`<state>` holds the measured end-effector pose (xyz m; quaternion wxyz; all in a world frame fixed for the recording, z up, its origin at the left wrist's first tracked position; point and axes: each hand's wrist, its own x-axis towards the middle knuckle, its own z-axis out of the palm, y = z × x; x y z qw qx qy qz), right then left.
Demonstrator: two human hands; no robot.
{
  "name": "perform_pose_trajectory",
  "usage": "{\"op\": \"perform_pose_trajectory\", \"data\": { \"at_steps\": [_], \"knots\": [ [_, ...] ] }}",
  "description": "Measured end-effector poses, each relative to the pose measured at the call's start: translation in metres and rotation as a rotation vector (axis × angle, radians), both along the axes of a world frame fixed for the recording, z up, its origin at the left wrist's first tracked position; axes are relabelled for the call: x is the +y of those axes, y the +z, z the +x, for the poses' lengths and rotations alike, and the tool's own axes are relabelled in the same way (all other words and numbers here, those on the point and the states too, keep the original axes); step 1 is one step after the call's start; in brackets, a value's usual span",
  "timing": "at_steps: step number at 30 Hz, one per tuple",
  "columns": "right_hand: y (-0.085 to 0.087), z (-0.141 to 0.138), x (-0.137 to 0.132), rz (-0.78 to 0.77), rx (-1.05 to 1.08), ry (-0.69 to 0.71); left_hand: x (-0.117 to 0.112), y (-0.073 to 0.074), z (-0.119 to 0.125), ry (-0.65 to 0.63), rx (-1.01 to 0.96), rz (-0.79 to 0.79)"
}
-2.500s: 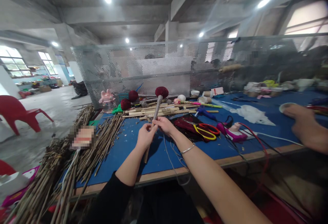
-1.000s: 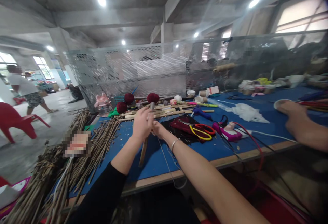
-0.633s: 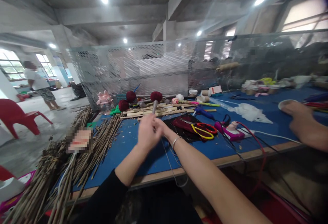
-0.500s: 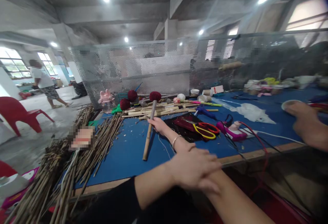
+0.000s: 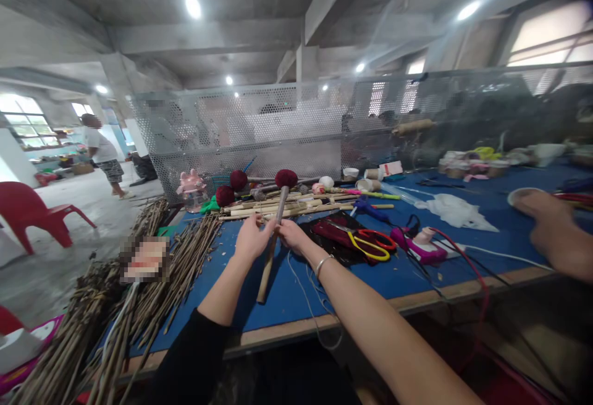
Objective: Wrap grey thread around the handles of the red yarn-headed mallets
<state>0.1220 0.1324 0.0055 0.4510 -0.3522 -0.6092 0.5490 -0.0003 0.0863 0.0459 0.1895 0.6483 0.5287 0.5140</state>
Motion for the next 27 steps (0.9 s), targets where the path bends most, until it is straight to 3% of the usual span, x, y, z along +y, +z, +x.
{"op": "perform_pose_trajectory", "data": {
  "at_steps": [3, 6, 12, 17, 19, 23, 27],
  "knots": [
    [0.000, 0.003, 0.002, 0.042, 0.017, -0.030, 0.005, -0.026, -0.008, -0.006, -0.003, -0.148],
    [-0.001, 0.005, 0.003, 0.060, 0.004, -0.044, 0.004, -0.038, -0.006, -0.132, -0.079, -0.220],
    [0.004, 0.010, -0.001, -0.018, 0.010, 0.047, -0.002, -0.031, -0.008, -0.300, -0.303, -0.368],
    [0.008, 0.014, -0.006, -0.145, 0.087, 0.216, -0.003, -0.036, -0.014, -0.604, -0.563, -0.602],
    [0.007, 0.012, -0.008, -0.137, 0.068, 0.210, -0.003, -0.040, -0.015, -0.608, -0.570, -0.623],
    [0.004, 0.009, -0.010, -0.122, 0.014, 0.159, -0.003, -0.043, -0.015, -0.467, -0.477, -0.542],
    [0.006, 0.014, -0.011, -0.156, 0.035, 0.228, -0.007, -0.039, -0.013, -0.589, -0.552, -0.593]
  ]
}}
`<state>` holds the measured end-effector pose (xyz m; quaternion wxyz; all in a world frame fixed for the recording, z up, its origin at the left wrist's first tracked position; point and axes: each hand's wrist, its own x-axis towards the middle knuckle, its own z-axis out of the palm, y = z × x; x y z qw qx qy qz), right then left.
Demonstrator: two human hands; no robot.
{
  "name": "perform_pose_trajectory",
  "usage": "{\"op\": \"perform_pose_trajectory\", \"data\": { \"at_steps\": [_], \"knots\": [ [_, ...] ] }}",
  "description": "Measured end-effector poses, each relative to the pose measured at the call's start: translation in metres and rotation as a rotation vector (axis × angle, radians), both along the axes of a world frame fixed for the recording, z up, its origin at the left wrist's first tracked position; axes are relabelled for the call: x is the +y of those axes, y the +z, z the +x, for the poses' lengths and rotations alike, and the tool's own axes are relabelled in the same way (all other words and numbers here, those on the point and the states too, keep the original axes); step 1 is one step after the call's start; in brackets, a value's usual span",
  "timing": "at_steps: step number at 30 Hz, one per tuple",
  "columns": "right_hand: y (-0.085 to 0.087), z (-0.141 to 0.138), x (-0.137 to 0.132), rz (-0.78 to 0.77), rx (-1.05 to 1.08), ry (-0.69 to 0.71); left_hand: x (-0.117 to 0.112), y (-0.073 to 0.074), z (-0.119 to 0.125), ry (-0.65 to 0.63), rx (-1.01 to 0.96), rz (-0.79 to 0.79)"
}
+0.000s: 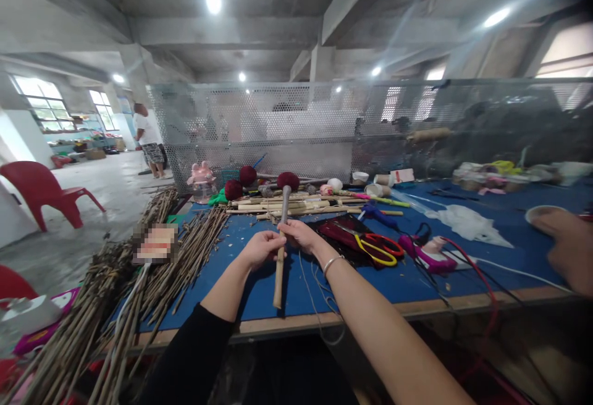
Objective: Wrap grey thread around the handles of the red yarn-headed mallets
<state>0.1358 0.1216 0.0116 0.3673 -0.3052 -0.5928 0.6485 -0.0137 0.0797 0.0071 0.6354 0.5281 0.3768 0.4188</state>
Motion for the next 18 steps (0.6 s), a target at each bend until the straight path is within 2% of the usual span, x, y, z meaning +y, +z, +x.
{"op": "perform_pose_trajectory", "data": {
  "at_steps": [3, 5, 12, 18],
  "knots": [
    [0.0020, 0.0054, -0.0005, -0.013, 0.040, 0.083, -0.0025, 0.0028, -0.0007, -0.076, -0.107, -0.083],
    [0.0015, 0.0070, -0.0003, -0.009, 0.033, 0.099, -0.0025, 0.0020, -0.0017, -0.098, -0.108, -0.120],
    [-0.0060, 0.0044, 0.0024, 0.016, -0.051, 0.058, 0.0014, -0.0045, -0.0030, 0.047, 0.028, -0.039],
    [-0.0015, 0.0074, -0.0007, 0.030, 0.007, 0.106, -0.0012, 0.0010, -0.0066, -0.091, -0.149, -0.121]
  ]
}}
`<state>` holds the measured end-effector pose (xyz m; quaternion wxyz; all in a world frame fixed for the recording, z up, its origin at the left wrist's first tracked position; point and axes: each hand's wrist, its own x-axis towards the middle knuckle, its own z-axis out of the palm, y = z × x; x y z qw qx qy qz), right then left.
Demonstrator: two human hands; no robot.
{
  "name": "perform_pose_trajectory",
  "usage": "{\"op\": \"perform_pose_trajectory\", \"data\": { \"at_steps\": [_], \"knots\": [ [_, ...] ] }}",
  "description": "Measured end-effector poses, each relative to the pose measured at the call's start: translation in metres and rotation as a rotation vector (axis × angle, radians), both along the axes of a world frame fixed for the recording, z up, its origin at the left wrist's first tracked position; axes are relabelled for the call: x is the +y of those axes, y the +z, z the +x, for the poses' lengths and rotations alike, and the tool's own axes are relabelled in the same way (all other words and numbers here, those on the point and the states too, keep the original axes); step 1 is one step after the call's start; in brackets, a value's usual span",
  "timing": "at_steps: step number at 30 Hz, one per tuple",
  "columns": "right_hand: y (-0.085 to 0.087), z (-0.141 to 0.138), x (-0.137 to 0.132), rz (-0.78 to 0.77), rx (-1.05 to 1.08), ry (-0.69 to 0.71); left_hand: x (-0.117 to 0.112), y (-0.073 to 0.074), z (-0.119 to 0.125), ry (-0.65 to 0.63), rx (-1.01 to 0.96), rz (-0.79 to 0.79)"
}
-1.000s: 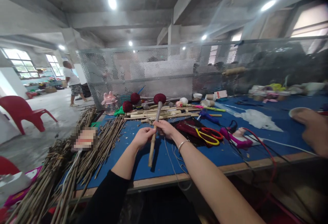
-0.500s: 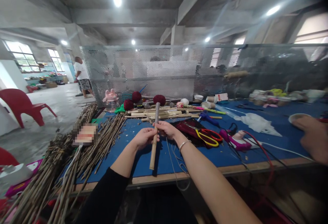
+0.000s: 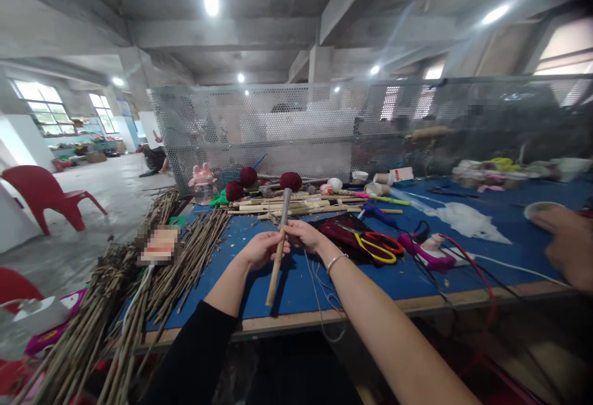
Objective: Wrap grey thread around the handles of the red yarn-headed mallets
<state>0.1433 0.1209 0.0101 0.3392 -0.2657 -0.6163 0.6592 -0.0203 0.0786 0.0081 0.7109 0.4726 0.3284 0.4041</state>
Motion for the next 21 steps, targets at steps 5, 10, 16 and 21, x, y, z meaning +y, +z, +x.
{"op": "perform_pose_trajectory", "data": {
  "at_steps": [5, 10, 16, 21],
  "knots": [
    [0.000, -0.003, -0.002, 0.013, -0.050, -0.049, 0.000, -0.005, 0.000, 0.063, 0.070, 0.018],
    [0.002, -0.002, -0.005, 0.016, -0.063, -0.088, -0.005, 0.001, 0.002, 0.117, 0.147, 0.055],
    [-0.001, -0.019, -0.010, 0.030, -0.101, -0.100, -0.035, 0.003, 0.011, 0.294, 0.138, -0.048],
    [-0.004, -0.041, -0.019, 0.075, -0.061, -0.268, -0.057, -0.016, 0.019, 0.746, 0.423, 0.237]
  ]
}}
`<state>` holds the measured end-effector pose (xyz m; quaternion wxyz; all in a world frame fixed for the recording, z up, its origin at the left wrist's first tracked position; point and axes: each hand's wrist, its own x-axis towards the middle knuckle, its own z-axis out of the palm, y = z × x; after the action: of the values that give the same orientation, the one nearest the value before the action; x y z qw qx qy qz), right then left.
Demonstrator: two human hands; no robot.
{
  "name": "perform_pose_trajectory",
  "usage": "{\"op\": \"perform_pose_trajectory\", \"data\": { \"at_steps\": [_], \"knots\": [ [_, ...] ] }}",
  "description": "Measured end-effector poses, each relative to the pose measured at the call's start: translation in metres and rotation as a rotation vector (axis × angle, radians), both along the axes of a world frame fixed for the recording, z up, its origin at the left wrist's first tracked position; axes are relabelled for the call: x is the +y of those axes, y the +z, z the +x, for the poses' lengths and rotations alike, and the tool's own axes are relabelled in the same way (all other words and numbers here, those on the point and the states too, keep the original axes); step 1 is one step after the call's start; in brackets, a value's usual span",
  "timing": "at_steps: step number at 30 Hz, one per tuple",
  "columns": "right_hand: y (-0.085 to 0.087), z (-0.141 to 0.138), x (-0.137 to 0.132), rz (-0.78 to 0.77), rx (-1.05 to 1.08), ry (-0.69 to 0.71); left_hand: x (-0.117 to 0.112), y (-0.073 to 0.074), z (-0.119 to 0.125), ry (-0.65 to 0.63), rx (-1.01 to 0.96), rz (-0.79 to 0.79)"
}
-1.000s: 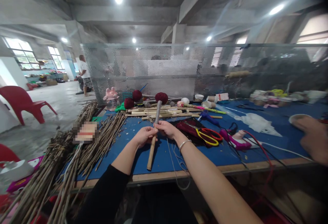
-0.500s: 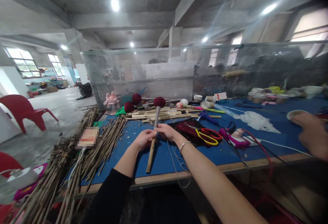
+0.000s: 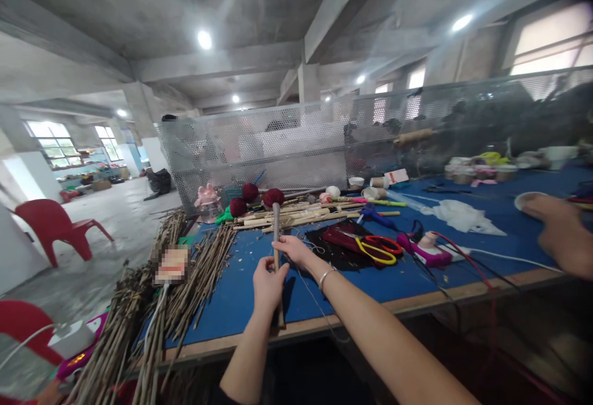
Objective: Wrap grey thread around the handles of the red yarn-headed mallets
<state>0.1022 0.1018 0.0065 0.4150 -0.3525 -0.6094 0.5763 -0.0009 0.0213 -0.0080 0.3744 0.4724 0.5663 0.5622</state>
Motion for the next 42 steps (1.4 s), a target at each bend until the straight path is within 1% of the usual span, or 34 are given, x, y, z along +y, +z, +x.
{"op": "perform_pose_trajectory", "data": {
  "at_steps": [1, 2, 6, 8, 10, 11, 14, 16, 19, 22, 24, 26, 29, 31, 34, 37, 39, 40, 42],
  "knots": [
    [0.000, 0.000, -0.002, -0.026, 0.019, 0.008, -0.003, -0.001, 0.000, 0.016, 0.018, 0.004],
    [-0.001, 0.001, -0.004, -0.058, 0.036, 0.035, -0.005, -0.001, 0.000, 0.000, 0.012, -0.009],
    [-0.004, 0.012, -0.007, -0.162, 0.102, 0.177, -0.011, 0.007, -0.006, -0.200, -0.126, -0.086],
    [-0.006, 0.016, -0.006, -0.173, 0.113, 0.192, -0.013, 0.012, -0.009, -0.292, -0.166, -0.133],
    [-0.007, 0.017, -0.006, -0.153, 0.120, 0.187, -0.014, 0.014, -0.011, -0.331, -0.168, -0.156],
    [-0.007, 0.016, -0.005, -0.140, 0.116, 0.181, -0.014, 0.015, -0.010, -0.316, -0.159, -0.145],
    [-0.007, 0.014, -0.006, -0.116, 0.094, 0.165, -0.013, 0.013, -0.006, -0.181, -0.108, -0.070],
    [-0.005, 0.014, -0.008, -0.112, 0.100, 0.165, -0.012, 0.011, -0.004, -0.121, -0.084, -0.052],
    [-0.002, 0.014, -0.010, -0.129, 0.143, 0.209, -0.010, 0.009, -0.007, -0.152, -0.142, -0.073],
    [-0.002, 0.016, -0.011, -0.158, 0.152, 0.279, -0.007, 0.008, -0.014, -0.263, -0.230, -0.108],
    [-0.003, 0.016, -0.010, -0.158, 0.138, 0.284, -0.007, 0.008, -0.017, -0.321, -0.237, -0.141],
    [-0.004, 0.016, -0.009, -0.137, 0.121, 0.250, -0.007, 0.007, -0.015, -0.302, -0.206, -0.132],
    [-0.006, 0.015, -0.008, -0.097, 0.095, 0.206, -0.009, 0.005, -0.008, -0.166, -0.149, -0.033],
    [-0.006, 0.014, -0.009, -0.087, 0.090, 0.203, -0.009, 0.004, -0.004, -0.114, -0.139, 0.008],
    [-0.005, 0.013, -0.011, -0.105, 0.109, 0.252, -0.009, 0.004, -0.006, -0.145, -0.189, -0.020],
    [-0.003, 0.013, -0.012, -0.148, 0.134, 0.309, -0.010, 0.008, -0.011, -0.240, -0.266, -0.077],
    [-0.002, 0.013, -0.012, -0.158, 0.136, 0.296, -0.011, 0.010, -0.011, -0.293, -0.277, -0.110],
    [-0.001, 0.013, -0.012, -0.154, 0.134, 0.279, -0.011, 0.010, -0.011, -0.288, -0.265, -0.109],
    [-0.001, 0.013, -0.011, -0.134, 0.125, 0.245, -0.011, 0.009, -0.008, -0.198, -0.222, -0.058]
  ]
}}
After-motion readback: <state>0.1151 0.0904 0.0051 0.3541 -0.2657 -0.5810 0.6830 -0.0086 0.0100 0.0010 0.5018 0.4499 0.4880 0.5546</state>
